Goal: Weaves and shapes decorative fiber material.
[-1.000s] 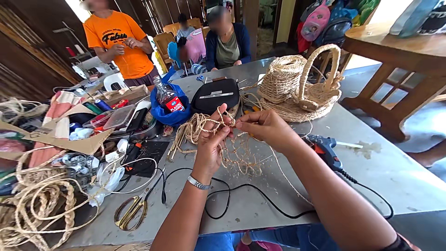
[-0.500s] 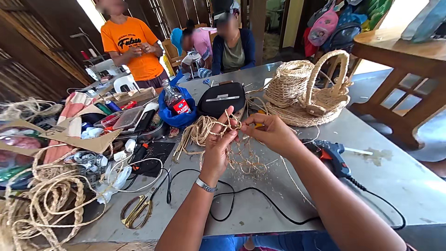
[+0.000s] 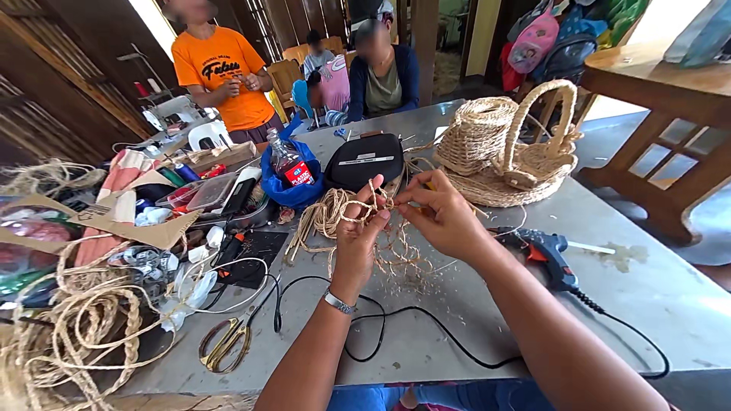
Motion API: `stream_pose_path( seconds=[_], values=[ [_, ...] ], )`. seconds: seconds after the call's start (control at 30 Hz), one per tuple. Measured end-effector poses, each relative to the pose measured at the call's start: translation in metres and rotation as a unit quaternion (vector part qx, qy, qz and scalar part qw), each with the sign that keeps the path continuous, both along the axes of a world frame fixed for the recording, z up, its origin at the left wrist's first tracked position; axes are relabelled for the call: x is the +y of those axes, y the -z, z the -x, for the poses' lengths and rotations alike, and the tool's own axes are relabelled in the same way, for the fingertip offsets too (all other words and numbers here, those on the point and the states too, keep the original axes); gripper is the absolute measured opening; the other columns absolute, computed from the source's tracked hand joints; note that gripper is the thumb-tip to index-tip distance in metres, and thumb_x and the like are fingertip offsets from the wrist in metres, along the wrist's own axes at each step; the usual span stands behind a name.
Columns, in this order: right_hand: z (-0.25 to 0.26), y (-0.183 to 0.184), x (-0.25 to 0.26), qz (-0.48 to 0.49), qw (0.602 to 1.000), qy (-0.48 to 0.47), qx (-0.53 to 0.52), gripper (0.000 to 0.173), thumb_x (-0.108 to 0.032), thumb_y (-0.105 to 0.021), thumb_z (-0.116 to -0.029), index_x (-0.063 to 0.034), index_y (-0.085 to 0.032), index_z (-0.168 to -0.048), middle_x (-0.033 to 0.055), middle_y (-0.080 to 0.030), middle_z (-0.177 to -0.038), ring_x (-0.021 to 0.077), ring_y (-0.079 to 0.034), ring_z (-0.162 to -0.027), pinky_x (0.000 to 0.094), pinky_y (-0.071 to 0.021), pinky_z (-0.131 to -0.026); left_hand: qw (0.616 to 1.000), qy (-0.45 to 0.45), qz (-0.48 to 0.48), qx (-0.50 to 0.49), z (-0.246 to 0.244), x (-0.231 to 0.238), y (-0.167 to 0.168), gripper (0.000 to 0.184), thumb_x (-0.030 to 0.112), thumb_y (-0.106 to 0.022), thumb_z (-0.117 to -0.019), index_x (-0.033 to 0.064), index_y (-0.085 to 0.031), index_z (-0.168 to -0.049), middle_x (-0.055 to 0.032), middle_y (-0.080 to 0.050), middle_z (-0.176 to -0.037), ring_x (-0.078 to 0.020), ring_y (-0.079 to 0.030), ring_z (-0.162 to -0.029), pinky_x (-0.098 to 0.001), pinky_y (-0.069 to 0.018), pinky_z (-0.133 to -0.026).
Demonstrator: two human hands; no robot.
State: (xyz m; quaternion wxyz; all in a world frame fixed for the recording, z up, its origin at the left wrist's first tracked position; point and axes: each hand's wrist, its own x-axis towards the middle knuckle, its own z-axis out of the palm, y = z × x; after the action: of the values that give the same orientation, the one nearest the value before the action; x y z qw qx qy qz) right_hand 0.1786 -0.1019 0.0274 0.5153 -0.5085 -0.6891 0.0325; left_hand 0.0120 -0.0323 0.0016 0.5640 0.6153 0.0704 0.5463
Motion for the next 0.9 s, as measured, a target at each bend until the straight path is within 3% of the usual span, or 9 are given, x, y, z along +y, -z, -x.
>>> stream_pose_path(
  seconds=[0.13,0.27,0.43,0.53,0.63,0.73,0.9],
  values=[
    [0.002,-0.001,-0.001,-0.031,0.999,0.016,-0.035,0.018,-0.015,-0.062,-0.1008,-0.0110,-0.077,-0.108,0.0080,-0.059,-0.105,0.0076,-0.059,-0.080,0.0201,-0.0537,-0.068,1.000,-0.018,-0.014,-0.002,0.000,0.000,0.000,0.047,0.001,-0.062,-0.0976,0.0119,-0.059,-0.143,-0.0037,-0.063,-0.125,-0.0128,-0.063,-0.103,-0.0295,-0.0564,-0.085],
    [0.003,-0.003,-0.002,-0.014,0.999,0.012,-0.030,0.017,-0.015,-0.061,-0.1008,-0.0100,-0.076,-0.108,0.0028,-0.063,-0.092,0.0048,-0.054,-0.069,0.0189,-0.0480,-0.060,0.998,-0.038,-0.040,0.002,0.001,0.001,-0.001,0.045,0.002,-0.062,-0.0984,0.0120,-0.060,-0.142,-0.0028,-0.063,-0.130,-0.0123,-0.063,-0.109,-0.0306,-0.0557,-0.090],
    [0.010,-0.014,-0.005,0.062,0.998,0.020,-0.004,0.013,-0.010,-0.061,-0.1021,-0.0058,-0.072,-0.108,0.0069,-0.068,-0.094,0.0109,-0.067,-0.070,0.0282,-0.0612,-0.066,0.997,-0.048,-0.055,0.007,0.002,0.004,0.000,0.044,0.004,-0.061,-0.0993,0.0113,-0.059,-0.142,-0.0036,-0.061,-0.136,-0.0130,-0.063,-0.110,-0.0309,-0.0557,-0.089],
    [0.015,-0.024,0.000,0.118,0.993,0.029,0.007,0.013,-0.007,-0.057,-0.1037,-0.0024,-0.067,-0.110,0.0103,-0.071,-0.095,0.0163,-0.072,-0.075,0.0364,-0.0641,-0.072,0.999,-0.026,-0.040,0.002,0.003,0.008,0.001,0.041,0.008,-0.053,-0.1033,0.0111,-0.057,-0.144,-0.0048,-0.063,-0.128,-0.0119,-0.064,-0.097,-0.0283,-0.0557,-0.081],
    [0.015,-0.030,0.010,0.163,0.985,0.057,-0.011,0.015,-0.004,-0.055,-0.1022,-0.0012,-0.067,-0.110,0.0123,-0.070,-0.096,0.0201,-0.068,-0.078,0.0412,-0.0585,-0.074,1.000,0.001,-0.013,0.012,0.004,0.013,0.003,0.042,0.010,-0.049,-0.1053,0.0141,-0.055,-0.146,-0.0050,-0.062,-0.127,-0.0125,-0.063,-0.094,-0.0280,-0.0557,-0.079],
    [0.012,-0.025,0.018,0.193,0.979,0.067,-0.005,0.019,-0.005,-0.052,-0.1025,-0.0003,-0.067,-0.113,0.0154,-0.068,-0.102,0.0254,-0.066,-0.090,0.0471,-0.0540,-0.083,0.999,0.016,0.024,0.021,0.001,0.015,0.009,0.043,0.008,-0.048,-0.1049,0.0167,-0.056,-0.146,-0.0021,-0.059,-0.133,-0.0094,-0.063,-0.090,-0.0254,-0.0556,-0.077],
    [0.007,-0.004,0.026,0.182,0.979,0.052,0.077,0.018,-0.015,-0.058,-0.1020,-0.0028,-0.070,-0.109,0.0106,-0.069,-0.096,0.0183,-0.064,-0.084,0.0417,-0.0534,-0.078,0.998,0.022,0.049,0.039,0.000,0.018,0.013,0.042,0.006,-0.048,-0.1050,0.0166,-0.057,-0.145,-0.0019,-0.059,-0.134,-0.0088,-0.063,-0.089,-0.0243,-0.0551,-0.075]
  ],
)
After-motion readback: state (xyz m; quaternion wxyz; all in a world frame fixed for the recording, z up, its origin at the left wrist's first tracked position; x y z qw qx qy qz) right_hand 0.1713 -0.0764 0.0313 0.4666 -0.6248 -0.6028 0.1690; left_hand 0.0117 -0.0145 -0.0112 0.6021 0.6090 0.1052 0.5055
